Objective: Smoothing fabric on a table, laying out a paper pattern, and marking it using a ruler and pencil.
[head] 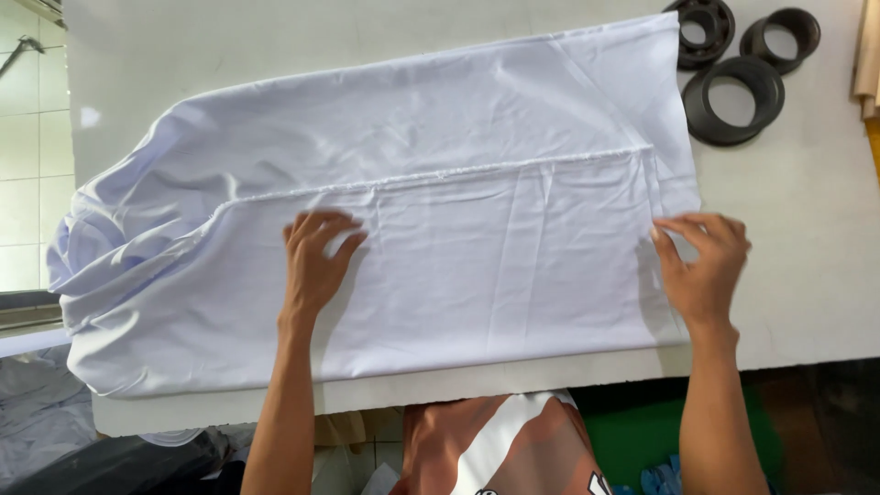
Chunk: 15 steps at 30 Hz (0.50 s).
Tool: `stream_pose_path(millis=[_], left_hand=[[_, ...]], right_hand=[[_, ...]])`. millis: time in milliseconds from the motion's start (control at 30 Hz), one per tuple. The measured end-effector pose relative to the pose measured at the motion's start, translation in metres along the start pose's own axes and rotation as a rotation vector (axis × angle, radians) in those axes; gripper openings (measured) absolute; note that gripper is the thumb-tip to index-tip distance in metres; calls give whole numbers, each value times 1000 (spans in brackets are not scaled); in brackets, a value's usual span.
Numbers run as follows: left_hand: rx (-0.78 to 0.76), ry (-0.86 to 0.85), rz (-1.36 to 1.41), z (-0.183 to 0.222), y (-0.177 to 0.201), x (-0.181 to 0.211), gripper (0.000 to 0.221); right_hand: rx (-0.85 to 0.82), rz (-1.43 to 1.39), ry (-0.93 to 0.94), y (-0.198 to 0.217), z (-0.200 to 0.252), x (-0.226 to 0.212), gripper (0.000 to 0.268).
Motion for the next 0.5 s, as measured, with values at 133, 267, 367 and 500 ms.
stream_pose_path(millis=[133,267,367,500], left_hand=[[-144,25,16,-65,-31,-1,27],[-240,60,34,-92,-51,-5,19],[-303,65,57,-99,-59,-7,14],[-285,10,77,-97,-56,-3,14]], right_hand=[[-32,-40,172,-45,-63,-3,12],[-172,-66,93,-87,-99,9,18],[-228,-69,51,-108,-104,26,16],[-249,-135,32,-107,-105,22,13]])
Point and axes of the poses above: each hand's wrist, its own z-axis away from the middle knuckle, its own y-axis out of the back of the hand, x = y × z, the point moved 9 cm from there along -z, towards the middle knuckle, and after that the axes turned 2 degrees about y, right-handed, at the moved point
